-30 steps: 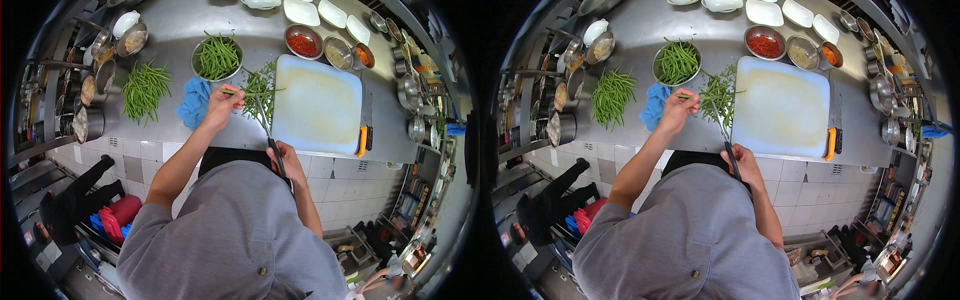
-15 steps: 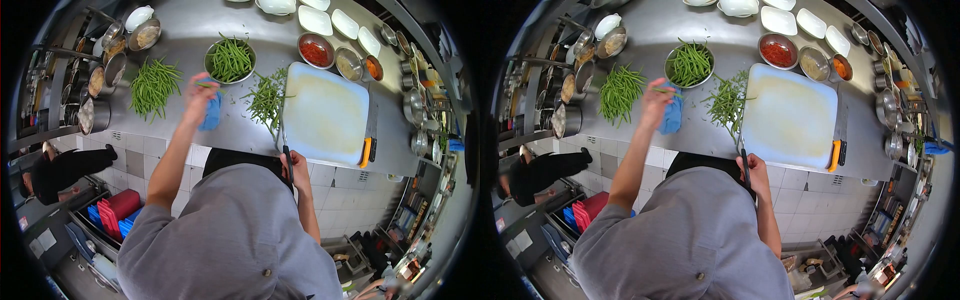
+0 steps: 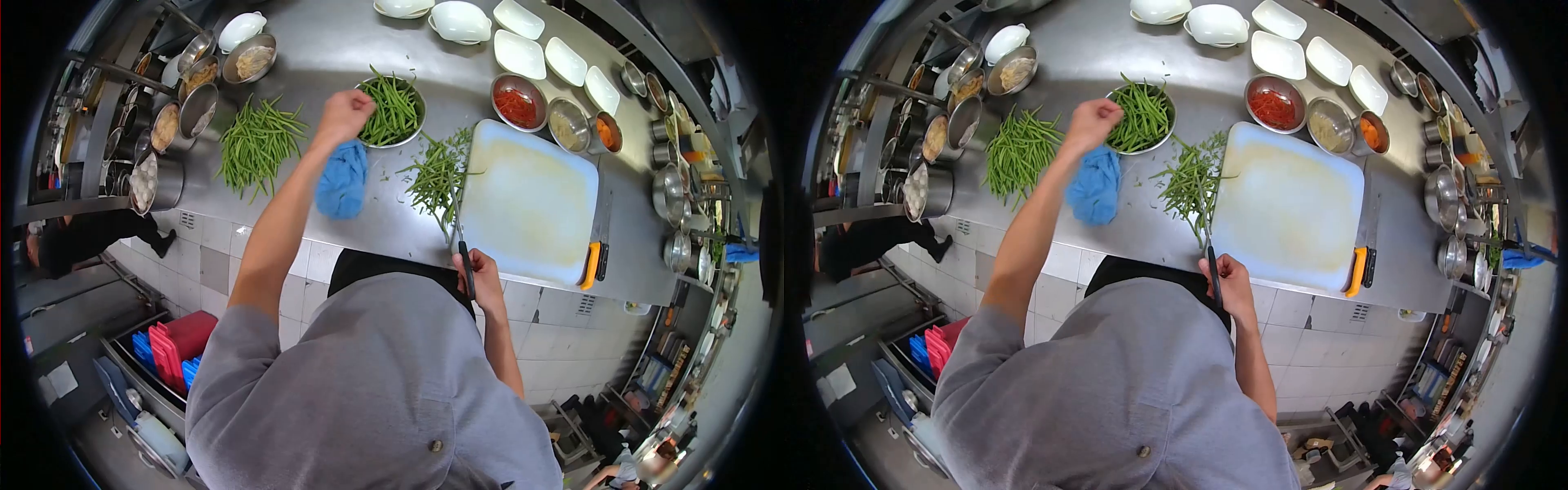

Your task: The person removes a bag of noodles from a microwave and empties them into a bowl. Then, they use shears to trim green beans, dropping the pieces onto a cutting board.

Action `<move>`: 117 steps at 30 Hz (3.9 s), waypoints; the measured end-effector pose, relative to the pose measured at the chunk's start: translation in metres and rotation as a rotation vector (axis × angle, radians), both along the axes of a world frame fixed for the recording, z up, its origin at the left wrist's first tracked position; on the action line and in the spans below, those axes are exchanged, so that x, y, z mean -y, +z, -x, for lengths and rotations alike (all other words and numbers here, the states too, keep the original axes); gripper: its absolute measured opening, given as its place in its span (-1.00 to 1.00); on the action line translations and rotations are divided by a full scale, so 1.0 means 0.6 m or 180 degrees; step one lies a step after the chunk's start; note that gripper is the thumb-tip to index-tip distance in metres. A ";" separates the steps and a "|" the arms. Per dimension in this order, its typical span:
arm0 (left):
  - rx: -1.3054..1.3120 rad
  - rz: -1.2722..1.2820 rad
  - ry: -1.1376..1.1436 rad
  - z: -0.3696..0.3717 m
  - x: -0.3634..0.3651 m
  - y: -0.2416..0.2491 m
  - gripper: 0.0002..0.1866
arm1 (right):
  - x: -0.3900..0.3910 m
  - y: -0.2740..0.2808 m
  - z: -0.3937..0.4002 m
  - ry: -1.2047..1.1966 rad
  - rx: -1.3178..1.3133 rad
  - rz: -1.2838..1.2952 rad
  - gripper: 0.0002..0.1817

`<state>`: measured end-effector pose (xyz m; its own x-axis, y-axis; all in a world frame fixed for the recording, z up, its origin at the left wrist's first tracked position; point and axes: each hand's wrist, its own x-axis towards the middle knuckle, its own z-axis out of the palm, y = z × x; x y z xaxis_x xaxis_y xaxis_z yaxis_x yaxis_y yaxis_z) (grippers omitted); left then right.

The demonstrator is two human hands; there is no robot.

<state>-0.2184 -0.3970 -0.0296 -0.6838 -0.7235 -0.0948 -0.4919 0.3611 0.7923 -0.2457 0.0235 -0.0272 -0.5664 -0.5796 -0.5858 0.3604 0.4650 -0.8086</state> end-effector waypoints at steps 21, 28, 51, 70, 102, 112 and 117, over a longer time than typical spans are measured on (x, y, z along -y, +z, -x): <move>-0.0969 0.0143 0.0563 0.030 -0.013 0.002 -0.76 | -0.041 -0.015 -0.017 -0.0294 0.0020 0.0054 -0.54; -0.0417 0.0261 0.0035 0.000 -0.039 0.059 -0.71 | -0.007 0.002 0.003 0.0038 -0.0239 0.0063 -0.49; -0.0017 -0.2038 -0.1440 -0.014 -0.165 0.061 -0.77 | 0.010 0.035 0.010 0.0272 0.0112 0.0404 -0.54; -0.2105 -0.3915 0.0208 -0.021 -0.189 0.011 -0.98 | -0.001 0.033 -0.001 0.0149 0.0279 0.0495 -0.53; -0.1480 -0.2348 0.0180 -0.063 -0.219 -0.022 -0.85 | 0.008 0.027 -0.011 0.0222 0.0327 -0.0111 -0.46; -0.0188 0.1476 0.1026 -0.216 0.054 0.046 -0.74 | -0.023 -0.010 -0.006 -0.0134 0.0278 -0.0056 -0.48; -0.0504 0.1019 0.0579 -0.141 0.057 0.012 -0.70 | -0.014 -0.026 0.003 0.0022 -0.0034 -0.0124 -0.47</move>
<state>-0.1335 -0.4310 -0.0224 -0.5298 -0.8100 0.2514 -0.4514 0.5202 0.7250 -0.2478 0.0320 -0.0426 -0.5689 -0.5605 -0.6018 0.3485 0.4986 -0.7937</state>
